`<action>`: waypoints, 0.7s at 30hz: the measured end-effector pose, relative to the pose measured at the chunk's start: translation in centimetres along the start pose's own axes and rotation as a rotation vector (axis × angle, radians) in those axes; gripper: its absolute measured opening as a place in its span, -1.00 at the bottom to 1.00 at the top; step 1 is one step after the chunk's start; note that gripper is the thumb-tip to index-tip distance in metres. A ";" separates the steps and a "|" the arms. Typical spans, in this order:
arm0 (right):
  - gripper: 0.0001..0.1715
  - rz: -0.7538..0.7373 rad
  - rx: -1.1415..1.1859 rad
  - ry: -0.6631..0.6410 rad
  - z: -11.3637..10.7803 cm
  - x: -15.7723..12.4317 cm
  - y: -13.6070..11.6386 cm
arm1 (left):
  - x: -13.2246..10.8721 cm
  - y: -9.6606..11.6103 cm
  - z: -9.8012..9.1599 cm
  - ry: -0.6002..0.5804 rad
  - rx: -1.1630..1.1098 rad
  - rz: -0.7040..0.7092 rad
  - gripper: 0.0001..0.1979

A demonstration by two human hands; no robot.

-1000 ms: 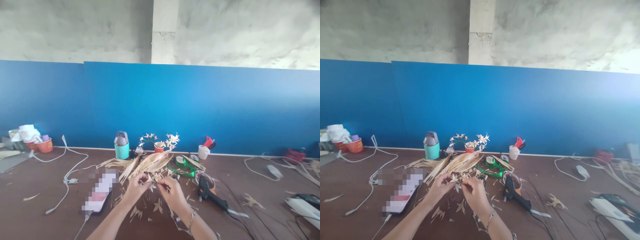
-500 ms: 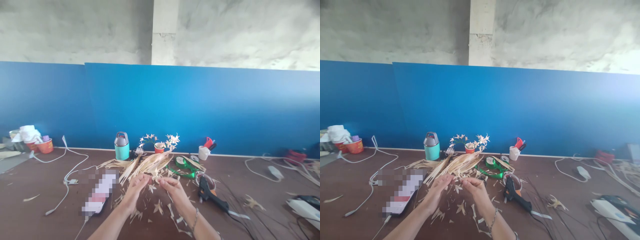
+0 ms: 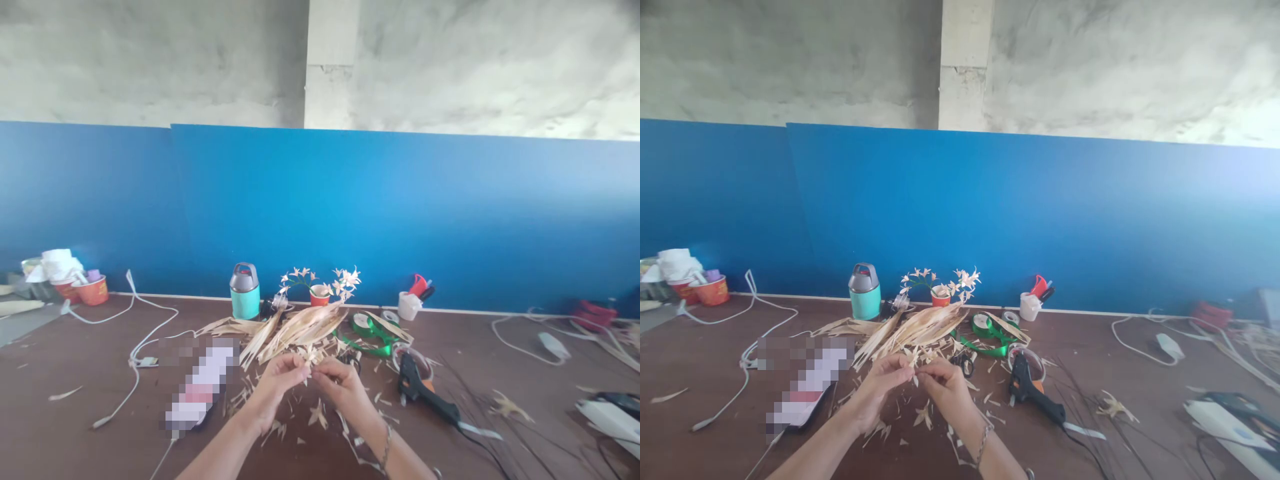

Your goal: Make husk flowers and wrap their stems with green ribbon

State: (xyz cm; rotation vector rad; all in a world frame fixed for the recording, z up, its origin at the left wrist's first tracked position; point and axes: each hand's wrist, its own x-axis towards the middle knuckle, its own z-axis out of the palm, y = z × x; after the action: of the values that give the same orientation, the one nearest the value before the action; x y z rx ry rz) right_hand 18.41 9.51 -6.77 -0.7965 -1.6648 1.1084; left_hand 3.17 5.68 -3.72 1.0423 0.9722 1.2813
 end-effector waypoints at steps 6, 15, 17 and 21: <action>-0.76 -0.032 -0.106 -0.023 -0.2 0.0 0.1 | 0.2 -0.1 -0.5 -0.017 0.055 0.084 -0.66; -0.73 -0.060 -0.113 -0.035 -0.1 -0.1 0.1 | 0.3 -0.5 -1.0 0.013 0.033 0.067 -0.74; -0.69 -0.066 -0.105 -0.037 0.0 -0.1 0.2 | 0.2 -0.3 -0.6 -0.009 0.013 0.056 -0.75; -0.63 -0.095 -0.137 -0.064 0.0 -0.1 0.2 | -0.1 0.1 -0.1 -0.042 0.040 0.059 -0.76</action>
State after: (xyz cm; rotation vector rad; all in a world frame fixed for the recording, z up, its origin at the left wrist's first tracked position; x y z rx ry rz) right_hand 18.48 9.49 -7.03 -0.7666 -1.8289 0.9703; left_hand 3.05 5.59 -3.67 1.1317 0.9449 1.2876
